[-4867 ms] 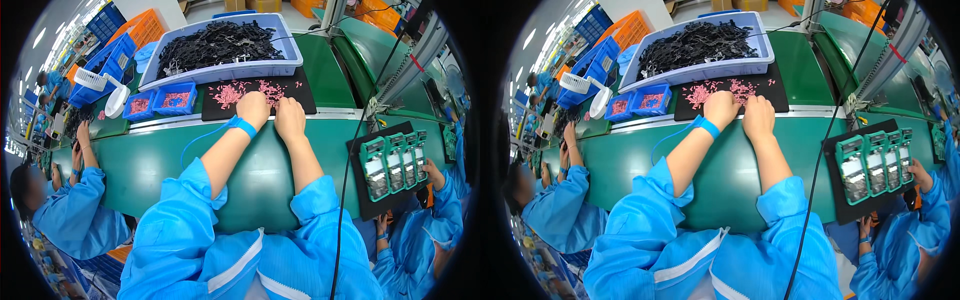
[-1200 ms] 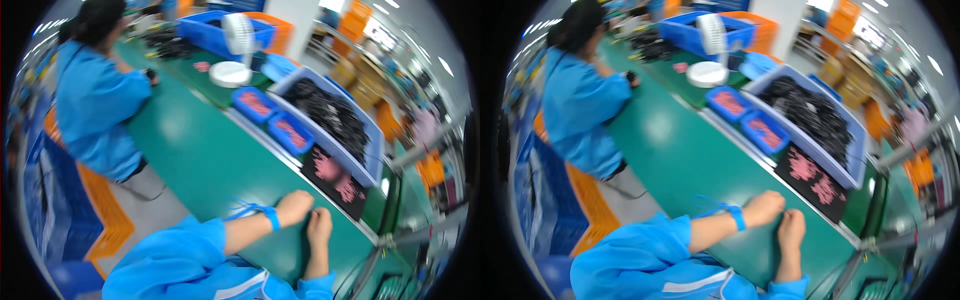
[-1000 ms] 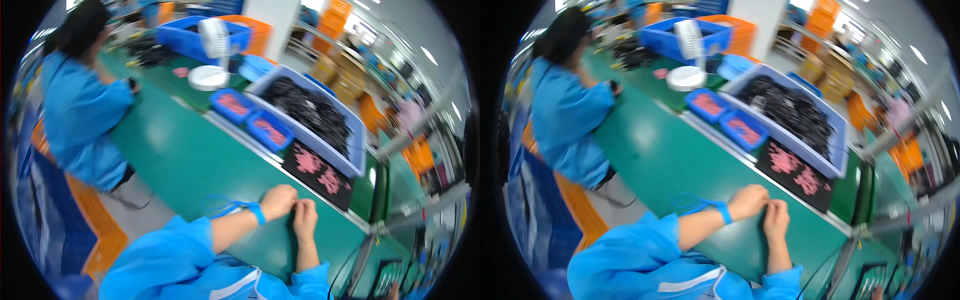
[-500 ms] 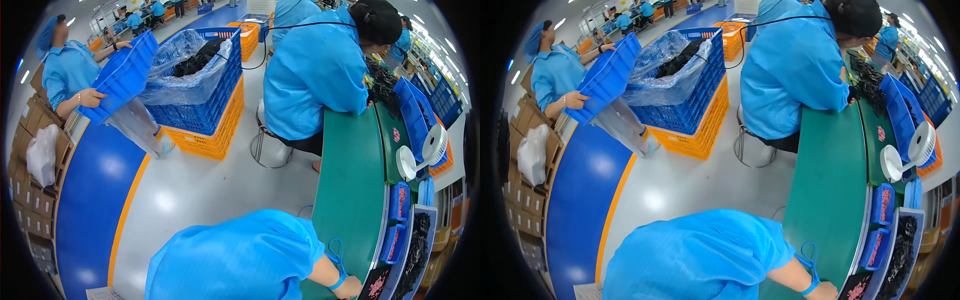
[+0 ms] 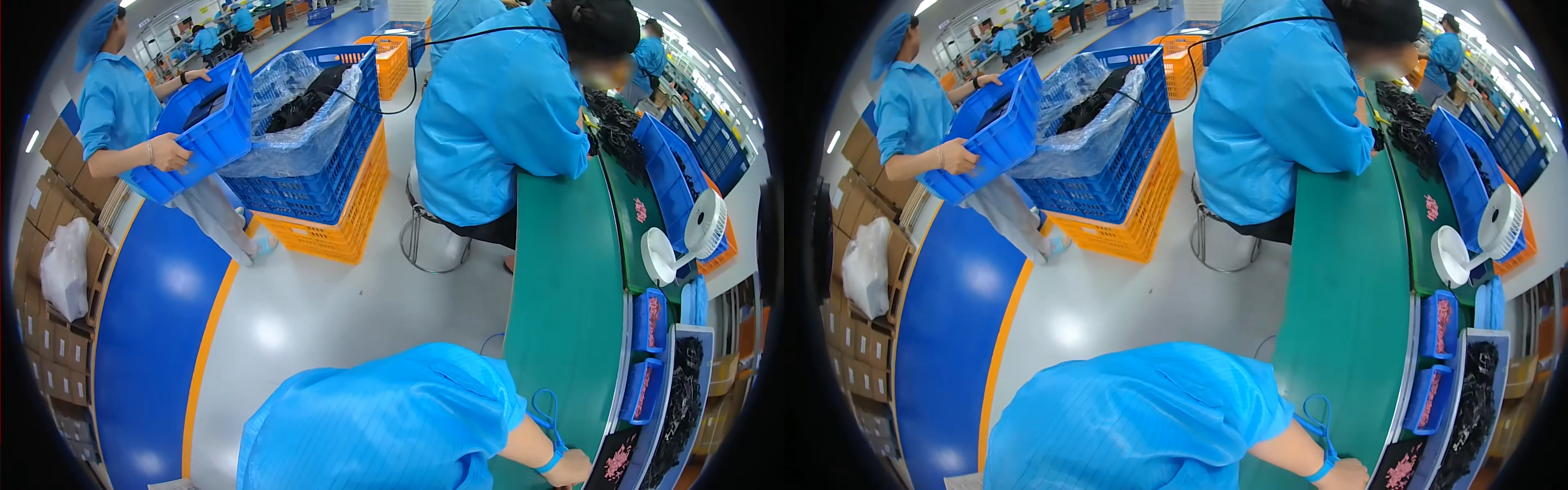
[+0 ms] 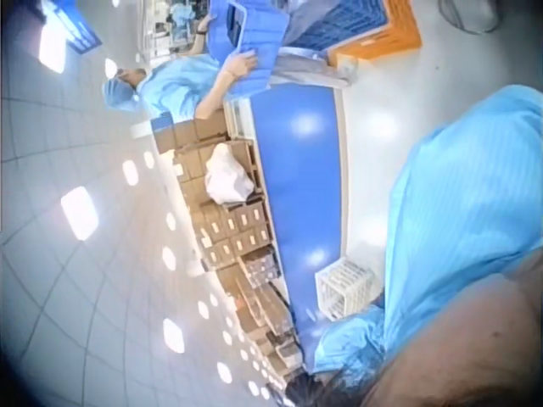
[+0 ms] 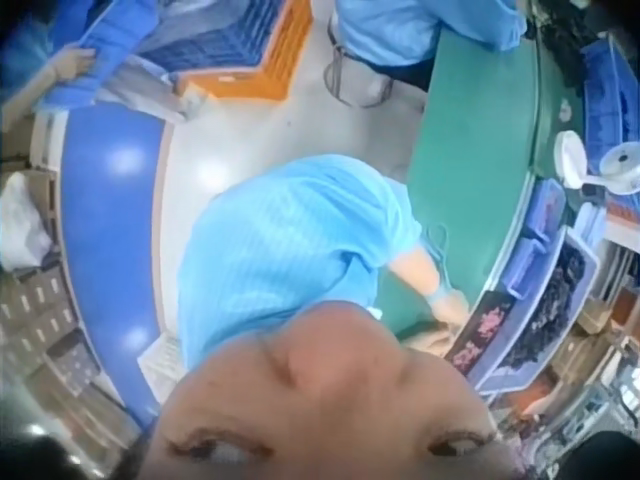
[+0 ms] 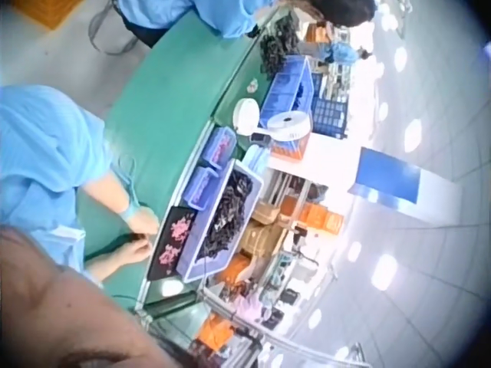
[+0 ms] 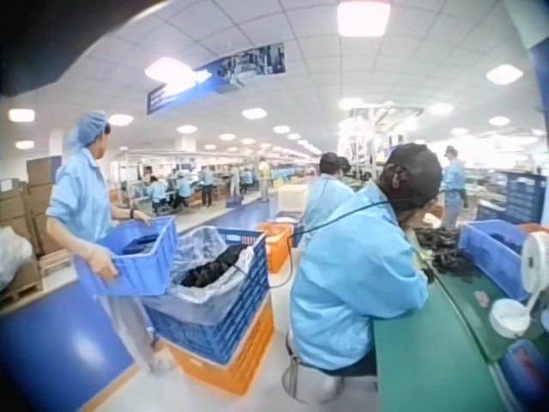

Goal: The worker is assembling internal components of electronic devices by picking small parts from trays and placing them into circuit board housings on an assembly line.

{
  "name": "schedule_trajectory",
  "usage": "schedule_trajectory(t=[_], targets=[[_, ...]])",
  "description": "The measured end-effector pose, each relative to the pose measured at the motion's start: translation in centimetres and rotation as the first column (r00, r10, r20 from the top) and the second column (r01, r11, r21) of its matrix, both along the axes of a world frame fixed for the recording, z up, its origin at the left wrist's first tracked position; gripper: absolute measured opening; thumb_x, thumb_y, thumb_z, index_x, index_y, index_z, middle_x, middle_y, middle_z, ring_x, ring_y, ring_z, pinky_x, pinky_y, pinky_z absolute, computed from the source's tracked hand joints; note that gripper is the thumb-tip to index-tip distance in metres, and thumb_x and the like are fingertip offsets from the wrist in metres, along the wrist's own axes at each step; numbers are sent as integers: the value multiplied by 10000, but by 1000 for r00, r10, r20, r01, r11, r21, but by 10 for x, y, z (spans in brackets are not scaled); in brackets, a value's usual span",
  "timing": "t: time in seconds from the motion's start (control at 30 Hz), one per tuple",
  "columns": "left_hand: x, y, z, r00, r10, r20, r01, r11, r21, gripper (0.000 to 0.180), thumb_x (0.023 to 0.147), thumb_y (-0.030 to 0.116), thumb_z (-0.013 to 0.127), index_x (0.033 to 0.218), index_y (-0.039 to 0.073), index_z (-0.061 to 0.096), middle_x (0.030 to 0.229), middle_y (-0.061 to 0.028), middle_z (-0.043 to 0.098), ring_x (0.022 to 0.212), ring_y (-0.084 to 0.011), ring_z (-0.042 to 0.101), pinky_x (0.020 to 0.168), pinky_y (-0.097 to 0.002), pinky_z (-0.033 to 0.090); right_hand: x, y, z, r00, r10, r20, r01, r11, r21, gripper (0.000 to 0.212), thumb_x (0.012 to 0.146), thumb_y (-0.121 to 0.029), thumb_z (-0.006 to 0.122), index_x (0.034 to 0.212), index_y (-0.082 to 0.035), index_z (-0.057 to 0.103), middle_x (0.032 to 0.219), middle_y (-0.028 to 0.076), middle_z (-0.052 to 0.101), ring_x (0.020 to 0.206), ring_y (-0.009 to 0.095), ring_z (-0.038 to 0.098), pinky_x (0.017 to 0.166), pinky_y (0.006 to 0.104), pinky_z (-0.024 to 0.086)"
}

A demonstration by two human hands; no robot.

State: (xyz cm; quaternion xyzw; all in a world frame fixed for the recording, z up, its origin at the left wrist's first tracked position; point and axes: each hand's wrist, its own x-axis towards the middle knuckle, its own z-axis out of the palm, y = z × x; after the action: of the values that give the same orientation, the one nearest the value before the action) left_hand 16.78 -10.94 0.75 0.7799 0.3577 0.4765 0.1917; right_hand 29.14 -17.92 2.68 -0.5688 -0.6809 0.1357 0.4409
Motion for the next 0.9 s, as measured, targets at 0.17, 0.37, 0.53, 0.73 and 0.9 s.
schedule_trajectory(t=[0.17,0.37,0.53,0.73,0.9], targets=[[8,-2,-14,1000,-5,-5,6,1000,25,241,734,257,674,868,66,614,734,-210,630,688,-374,635,542,-476,482,-2,-12,3,1000,8,-2,-8,1000,-18,253,929,-206,558,990,38,592,912,189,624,810,270,595,745,380,492],[0,2,26,995,-53,-89,48,997,-57,170,567,182,695,561,22,638,607,-217,595,602,-381,623,510,-458,496,-2,-8,23,992,-125,-21,124,991,-56,328,929,-276,562,1029,36,578,978,196,617,876,267,581,839,374,468],[-51,11,16,983,-63,-173,10,956,-292,154,674,201,652,678,46,653,785,-197,633,770,-377,616,680,-489,498,-46,12,4,988,-99,-123,87,992,-94,174,941,-171,526,885,-12,571,845,74,565,791,171,533,742,305,455],[-45,86,28,984,-106,-146,77,979,-188,153,778,241,636,740,95,656,815,-117,628,816,-327,608,698,-453,493,-32,91,1,983,-134,-122,136,991,12,100,910,-139,557,933,-43,574,854,158,635,745,298,656,657,359,520],[-43,90,25,980,-102,-172,63,973,-222,71,777,137,645,738,79,633,794,-107,616,794,-311,607,683,-426,485,-28,101,-12,965,-109,-237,93,992,-81,102,908,-120,559,942,-26,537,810,155,638,739,297,659,648,367,516]])
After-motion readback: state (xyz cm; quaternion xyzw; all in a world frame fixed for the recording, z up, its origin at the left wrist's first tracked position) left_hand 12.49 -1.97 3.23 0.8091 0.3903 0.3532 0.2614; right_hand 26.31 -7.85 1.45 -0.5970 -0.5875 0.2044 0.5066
